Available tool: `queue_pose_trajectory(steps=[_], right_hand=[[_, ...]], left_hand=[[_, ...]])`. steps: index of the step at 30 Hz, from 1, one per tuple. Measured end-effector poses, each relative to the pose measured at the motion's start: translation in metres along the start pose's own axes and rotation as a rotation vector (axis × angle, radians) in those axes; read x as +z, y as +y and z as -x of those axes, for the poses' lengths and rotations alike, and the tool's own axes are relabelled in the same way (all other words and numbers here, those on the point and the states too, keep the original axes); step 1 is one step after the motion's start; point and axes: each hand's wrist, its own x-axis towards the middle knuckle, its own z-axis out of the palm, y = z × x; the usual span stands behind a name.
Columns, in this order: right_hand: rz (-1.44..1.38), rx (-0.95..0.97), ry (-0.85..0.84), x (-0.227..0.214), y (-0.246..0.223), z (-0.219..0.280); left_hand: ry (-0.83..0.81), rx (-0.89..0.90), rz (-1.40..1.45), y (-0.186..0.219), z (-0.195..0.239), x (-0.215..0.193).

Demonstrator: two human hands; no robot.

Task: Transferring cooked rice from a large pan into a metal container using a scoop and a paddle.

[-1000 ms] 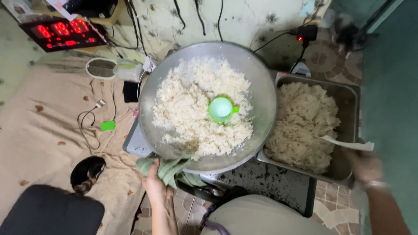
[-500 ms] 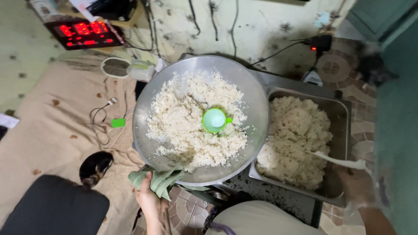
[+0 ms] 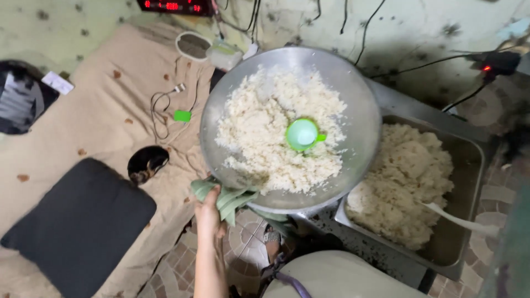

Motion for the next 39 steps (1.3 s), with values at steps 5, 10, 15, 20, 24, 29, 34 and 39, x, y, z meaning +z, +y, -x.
queue_pose_trajectory(steps=[5,10,15,20,24,29,34,39], right_hand=[[0.592,-0.084,-0.197,0.089,-0.233,0.024],[0.919,-0.285,-0.215,0.220,-0.219,-0.108],[1.042,-0.406,-0.226,0.296,-0.175,-0.249],[0.685,-0.522,-0.300,0.246,-0.231,-0.205],[0.194,-0.155,-0.532,0.245,-0.261,-0.180],[-0.325,0.162,-0.543,0.215,-0.295,-0.125],[-0.155,-0.253,-0.468,0.187,-0.350,-0.113],[0.250,-0.631,-0.056,0.221,-0.400,-0.138]], left_hand=[[-0.119,-0.092,0.146,0.004,-0.005,0.004],[-0.176,-0.084,0.175,-0.004,-0.007,0.001],[-0.050,-0.134,0.129,0.020,0.013,0.009],[-0.062,-0.222,0.049,0.028,0.019,0.011],[-0.085,-0.251,-0.116,0.027,0.018,0.007],[-0.029,-0.279,-0.059,0.020,0.010,0.009],[-0.042,-0.259,-0.051,0.022,0.007,0.010],[-0.046,-0.245,-0.079,0.025,-0.001,0.010]])
